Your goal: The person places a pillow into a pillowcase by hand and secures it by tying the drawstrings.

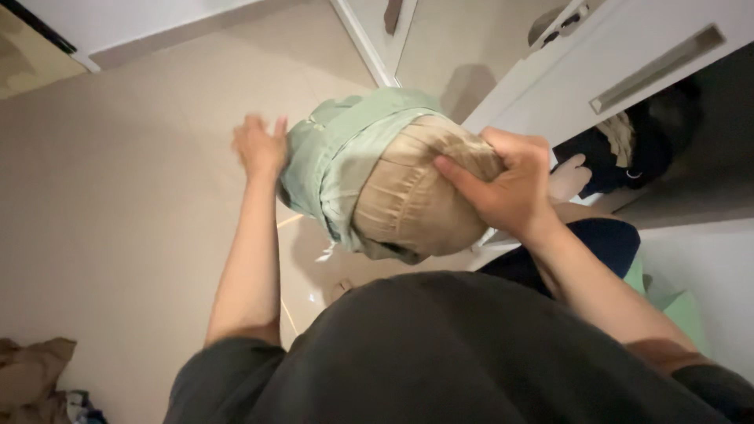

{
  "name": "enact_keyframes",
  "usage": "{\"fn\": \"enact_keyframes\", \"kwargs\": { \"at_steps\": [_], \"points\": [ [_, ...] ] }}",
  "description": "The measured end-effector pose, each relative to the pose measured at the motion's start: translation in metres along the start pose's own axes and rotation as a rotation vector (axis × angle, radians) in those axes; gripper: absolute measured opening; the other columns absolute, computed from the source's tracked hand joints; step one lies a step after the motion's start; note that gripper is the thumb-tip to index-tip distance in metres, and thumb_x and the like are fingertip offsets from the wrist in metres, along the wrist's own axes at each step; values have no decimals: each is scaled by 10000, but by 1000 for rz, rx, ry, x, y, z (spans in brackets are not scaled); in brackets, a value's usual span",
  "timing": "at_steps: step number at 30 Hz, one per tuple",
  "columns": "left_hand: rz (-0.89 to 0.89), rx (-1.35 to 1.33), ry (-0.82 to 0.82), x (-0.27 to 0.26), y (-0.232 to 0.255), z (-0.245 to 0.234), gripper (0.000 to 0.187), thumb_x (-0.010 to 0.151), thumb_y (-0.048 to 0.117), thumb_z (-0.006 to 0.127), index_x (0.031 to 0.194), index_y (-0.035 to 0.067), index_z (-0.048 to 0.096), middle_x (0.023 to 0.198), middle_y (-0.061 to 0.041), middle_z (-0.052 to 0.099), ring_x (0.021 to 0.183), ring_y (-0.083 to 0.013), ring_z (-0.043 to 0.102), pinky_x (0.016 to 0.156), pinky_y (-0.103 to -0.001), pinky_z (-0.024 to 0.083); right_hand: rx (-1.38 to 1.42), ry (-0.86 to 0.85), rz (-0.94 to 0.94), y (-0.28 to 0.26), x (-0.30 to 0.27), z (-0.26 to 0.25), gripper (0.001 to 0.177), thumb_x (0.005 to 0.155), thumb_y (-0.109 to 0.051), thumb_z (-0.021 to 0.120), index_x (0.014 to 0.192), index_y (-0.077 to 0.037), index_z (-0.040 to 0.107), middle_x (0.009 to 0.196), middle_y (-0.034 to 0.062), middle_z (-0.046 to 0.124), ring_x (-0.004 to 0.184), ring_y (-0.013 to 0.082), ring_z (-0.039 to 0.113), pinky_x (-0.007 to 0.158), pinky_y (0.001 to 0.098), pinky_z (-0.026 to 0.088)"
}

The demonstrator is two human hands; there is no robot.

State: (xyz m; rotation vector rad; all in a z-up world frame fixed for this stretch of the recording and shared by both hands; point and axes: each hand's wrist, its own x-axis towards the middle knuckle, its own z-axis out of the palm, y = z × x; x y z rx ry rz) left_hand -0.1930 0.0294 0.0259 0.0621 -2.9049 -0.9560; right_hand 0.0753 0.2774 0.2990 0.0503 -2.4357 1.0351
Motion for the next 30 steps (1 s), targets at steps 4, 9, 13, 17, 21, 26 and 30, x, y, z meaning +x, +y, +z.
{"fn": "enact_keyframes", "kwargs": {
  "at_steps": [4, 9, 13, 17, 21, 26, 30],
  "points": [
    [440, -777, -663, -30, 48, -5, 390, 1015, 289, 643, 1347, 84, 634, 1258, -148, 720, 1165, -222, 652, 1035, -353, 516, 71, -165, -82, 2, 1, 29, 222, 933, -250, 794, 930, -43, 715, 716, 38, 675, 559, 87, 594, 499, 267, 446],
    [275, -313, -1100, -25, 42, 8, 337, 845, 184, 750, 1167, 87, 743, 1151, -116, 771, 1048, -201, 700, 937, -357, 542, -88, -248, -365, -8, -12, 43, 439, 760, -254, 870, 664, -61, 488, 641, 133, 478, 579, 346, 506, 536, 431, 397],
    [157, -262, -1072, -57, 43, 51, 299, 976, 321, 631, 1121, 95, 764, 1112, -110, 738, 1000, -196, 696, 894, -371, 528, -23, -269, -367, -7, -17, 32, 446, 788, -242, 870, 680, -71, 472, 676, 117, 481, 620, 346, 514, 558, 419, 401],
    [133, -427, -796, -66, 54, 70, 454, 914, 394, 635, 826, -27, 780, 980, -130, 828, 994, -238, 758, 759, -464, 612, -36, -341, -290, -11, -23, 18, 508, 779, -245, 905, 632, -62, 455, 622, 123, 439, 549, 323, 472, 519, 417, 365],
    [354, 225, -472, -21, 36, 52, 693, 956, 657, 539, 841, 17, 777, 923, -250, 728, 886, -431, 700, 792, -525, 551, -20, -323, -299, -25, -41, -18, 301, 752, -207, 839, 794, -45, 590, 756, 109, 552, 664, 305, 556, 581, 403, 409],
    [295, 404, -399, 0, -5, 36, 624, 1052, 608, 513, 950, 60, 792, 950, -240, 731, 923, -426, 697, 797, -534, 556, -36, -357, -334, -41, -45, -42, 340, 712, -211, 843, 730, -68, 535, 751, 105, 538, 672, 301, 560, 571, 390, 419],
    [587, 155, -3, -5, 35, 13, 459, 846, 440, 788, 1054, 44, 685, 1006, -199, 701, 942, -406, 660, 759, -511, 547, 32, -372, -306, -33, -41, -35, 415, 738, -174, 854, 656, -97, 455, 661, 69, 442, 599, 251, 522, 556, 378, 405]
  ]
}}
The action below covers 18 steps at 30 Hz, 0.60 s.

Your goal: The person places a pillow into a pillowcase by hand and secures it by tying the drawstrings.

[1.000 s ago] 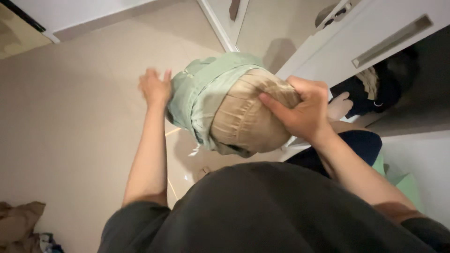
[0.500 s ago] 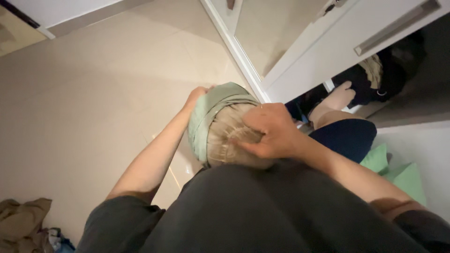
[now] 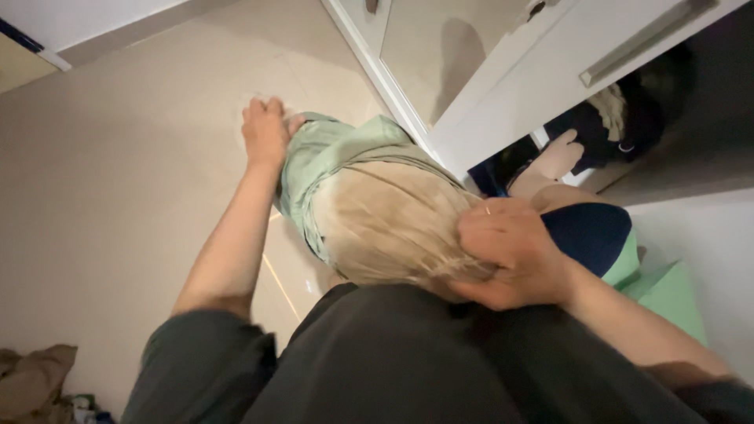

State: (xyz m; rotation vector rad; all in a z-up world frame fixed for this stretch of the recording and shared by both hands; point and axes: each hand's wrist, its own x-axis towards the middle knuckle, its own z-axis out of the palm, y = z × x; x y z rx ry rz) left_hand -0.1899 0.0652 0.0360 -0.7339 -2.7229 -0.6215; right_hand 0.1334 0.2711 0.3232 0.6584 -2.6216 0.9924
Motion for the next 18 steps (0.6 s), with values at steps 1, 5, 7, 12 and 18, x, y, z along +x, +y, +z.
{"fn": "enact_keyframes", "kwargs": {
  "at_steps": [1, 5, 7, 12, 18],
  "points": [
    [73, -142, 103, 5, 14, -17, 421, 871, 373, 826, 1104, 63, 663, 1033, -207, 683, 946, -416, 640, 788, -514, 541, -3, -1, -6, 7, 3, 1, 415, 738, -174, 854, 656, -97, 455, 661, 69, 442, 599, 251, 522, 556, 378, 405],
    [232, -812, -558, 9, 80, -78, 319, 869, 331, 757, 1042, 71, 695, 938, -116, 751, 885, -288, 718, 786, -390, 561, -32, 29, -71, 25, 15, 30, 405, 718, -197, 858, 676, -71, 475, 659, 115, 452, 602, 313, 506, 545, 412, 383],
    [194, -562, -645, 4, 102, -88, 225, 887, 286, 713, 993, 89, 738, 919, -135, 746, 865, -299, 707, 790, -391, 560, -28, 37, -76, 26, 22, 44, 393, 693, -208, 854, 680, -72, 486, 654, 121, 455, 608, 333, 512, 540, 426, 379],
    [253, -326, -670, -2, 106, -83, 230, 931, 282, 701, 911, 64, 771, 890, -188, 731, 857, -350, 671, 790, -429, 531, -113, 14, 39, 35, 33, 64, 427, 763, -245, 856, 658, -78, 477, 609, 93, 475, 572, 309, 527, 535, 425, 402],
    [208, -882, -370, -28, 158, -111, 201, 960, 159, 578, 930, 28, 727, 887, -163, 736, 795, -255, 698, 736, -394, 563, -215, 23, 367, 51, 35, 79, 309, 750, -302, 812, 686, -65, 626, 649, 90, 630, 596, 296, 611, 542, 410, 453]
  ]
}}
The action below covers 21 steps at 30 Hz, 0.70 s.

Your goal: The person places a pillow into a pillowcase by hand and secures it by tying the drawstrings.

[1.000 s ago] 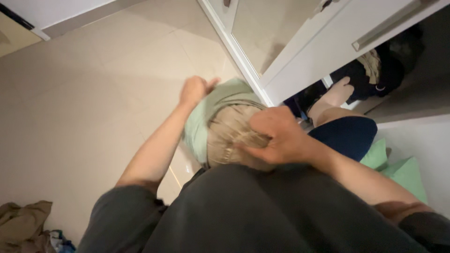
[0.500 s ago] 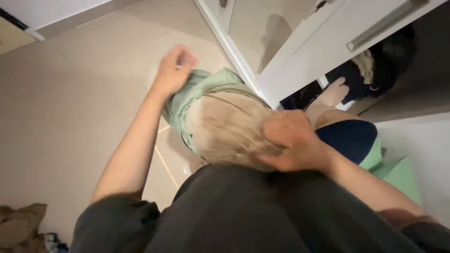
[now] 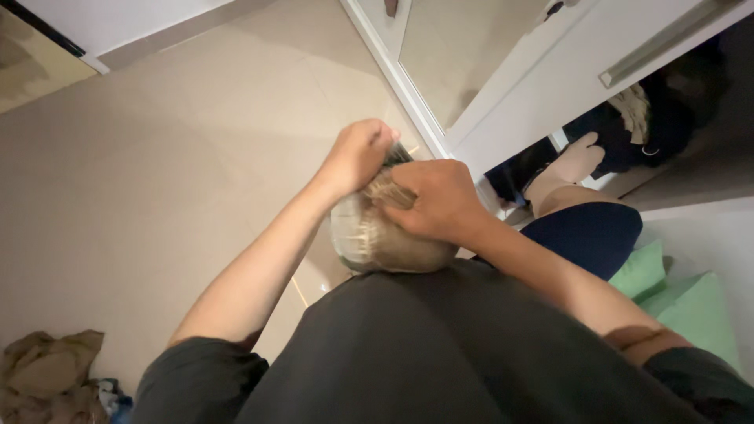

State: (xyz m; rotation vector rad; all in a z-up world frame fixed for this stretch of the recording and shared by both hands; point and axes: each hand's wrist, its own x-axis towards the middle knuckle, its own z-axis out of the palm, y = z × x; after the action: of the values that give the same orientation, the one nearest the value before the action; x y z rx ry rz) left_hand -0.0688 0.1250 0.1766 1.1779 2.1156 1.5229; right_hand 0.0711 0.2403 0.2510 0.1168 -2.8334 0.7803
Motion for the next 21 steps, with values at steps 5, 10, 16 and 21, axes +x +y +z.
{"fn": "enact_keyframes", "kwargs": {
  "at_steps": [5, 10, 16, 21],
  "points": [
    [-216, 85, -16, 8, 41, -3, 287, 1026, 220, 602, 870, -16, 650, 767, -221, 671, 661, -368, 625, 664, -411, 516, -6, 8, 128, 17, 8, 23, 218, 786, -323, 791, 768, -117, 720, 706, 108, 691, 644, 319, 658, 583, 430, 487],
    [38, 152, -6, 9, 30, -3, 268, 985, 224, 685, 885, -18, 628, 813, -216, 686, 733, -380, 665, 677, -396, 536, 42, 152, 240, 35, 1, 49, 278, 712, -319, 809, 860, -95, 736, 701, 126, 699, 641, 355, 672, 577, 445, 512],
    [107, -6, -224, -16, 13, -15, 318, 900, 129, 628, 1177, 14, 520, 866, -123, 733, 786, -312, 726, 705, -373, 554, 15, 567, 159, 87, 0, 47, 300, 782, -232, 883, 827, -24, 671, 761, 180, 682, 693, 346, 678, 629, 414, 530],
    [21, 197, 316, -14, -55, 13, 99, 976, 104, 655, 1058, 48, 655, 944, -188, 710, 885, -369, 704, 797, -418, 556, 184, 532, 92, 88, 2, 26, 308, 821, -120, 862, 783, 34, 598, 645, 194, 538, 549, 258, 481, 568, 369, 463]
  ]
}}
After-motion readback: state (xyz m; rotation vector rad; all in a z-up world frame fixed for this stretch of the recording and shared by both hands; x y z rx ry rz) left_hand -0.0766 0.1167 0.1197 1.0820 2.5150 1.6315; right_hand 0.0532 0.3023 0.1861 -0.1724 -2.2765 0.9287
